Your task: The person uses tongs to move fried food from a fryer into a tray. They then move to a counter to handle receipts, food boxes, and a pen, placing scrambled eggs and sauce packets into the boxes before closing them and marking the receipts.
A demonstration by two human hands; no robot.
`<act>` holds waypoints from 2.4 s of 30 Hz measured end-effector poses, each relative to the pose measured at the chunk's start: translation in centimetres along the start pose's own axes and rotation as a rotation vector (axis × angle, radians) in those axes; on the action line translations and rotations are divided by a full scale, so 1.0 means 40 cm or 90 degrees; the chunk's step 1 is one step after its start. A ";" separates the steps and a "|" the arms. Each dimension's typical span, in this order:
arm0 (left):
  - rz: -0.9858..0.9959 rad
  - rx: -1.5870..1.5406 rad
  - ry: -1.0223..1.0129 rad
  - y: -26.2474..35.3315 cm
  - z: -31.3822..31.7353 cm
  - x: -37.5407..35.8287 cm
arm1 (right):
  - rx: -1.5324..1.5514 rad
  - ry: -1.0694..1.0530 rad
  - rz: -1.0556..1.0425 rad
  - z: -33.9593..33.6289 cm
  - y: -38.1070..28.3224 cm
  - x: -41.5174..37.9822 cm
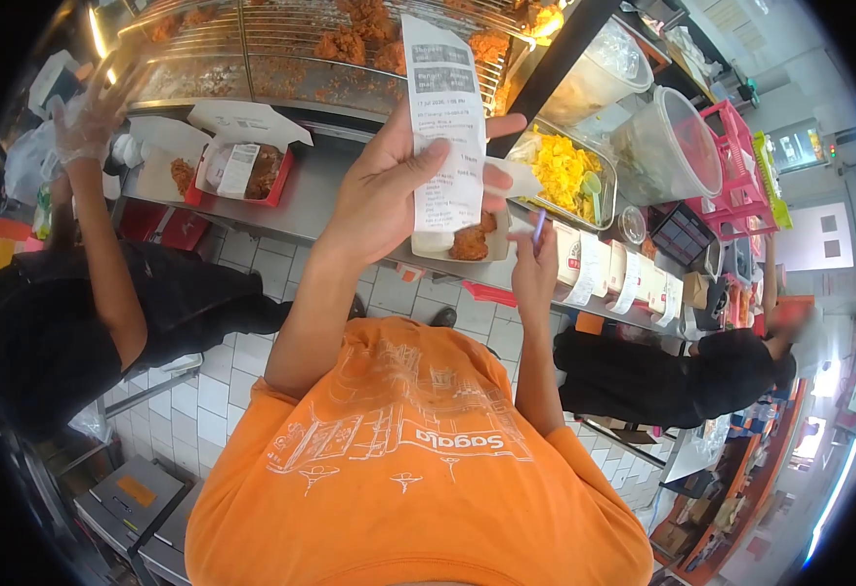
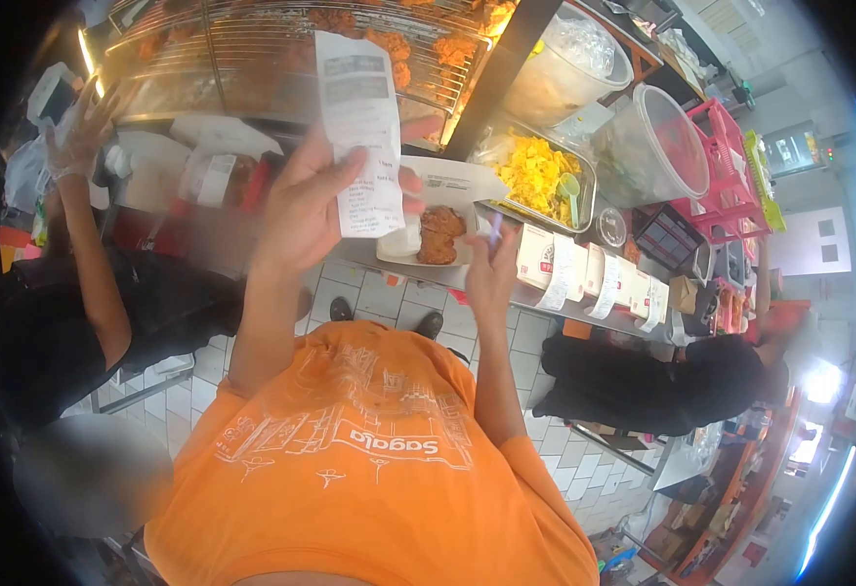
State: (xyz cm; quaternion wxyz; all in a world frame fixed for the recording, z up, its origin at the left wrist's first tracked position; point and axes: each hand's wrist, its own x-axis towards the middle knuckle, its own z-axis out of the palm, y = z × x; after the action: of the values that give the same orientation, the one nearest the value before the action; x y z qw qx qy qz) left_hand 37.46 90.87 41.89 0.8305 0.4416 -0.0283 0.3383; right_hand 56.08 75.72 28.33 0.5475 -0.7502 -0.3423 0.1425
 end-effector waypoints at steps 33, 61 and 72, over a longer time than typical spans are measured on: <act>0.269 0.076 0.463 -0.226 0.252 0.117 | -0.654 -0.718 -0.331 -0.394 0.213 1.228; 0.215 0.014 0.339 -0.123 0.188 -0.045 | -0.305 -0.298 -0.205 -0.170 -0.067 0.312; 0.126 0.155 0.428 -0.182 0.191 -0.082 | -0.072 0.418 -0.301 -0.532 -0.051 0.555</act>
State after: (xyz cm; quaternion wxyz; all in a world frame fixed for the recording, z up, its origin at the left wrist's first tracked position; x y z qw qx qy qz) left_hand 41.13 80.58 40.18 0.6983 0.3964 0.2437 0.5439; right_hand 83.97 75.51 41.42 0.6033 -0.6851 -0.3197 -0.2537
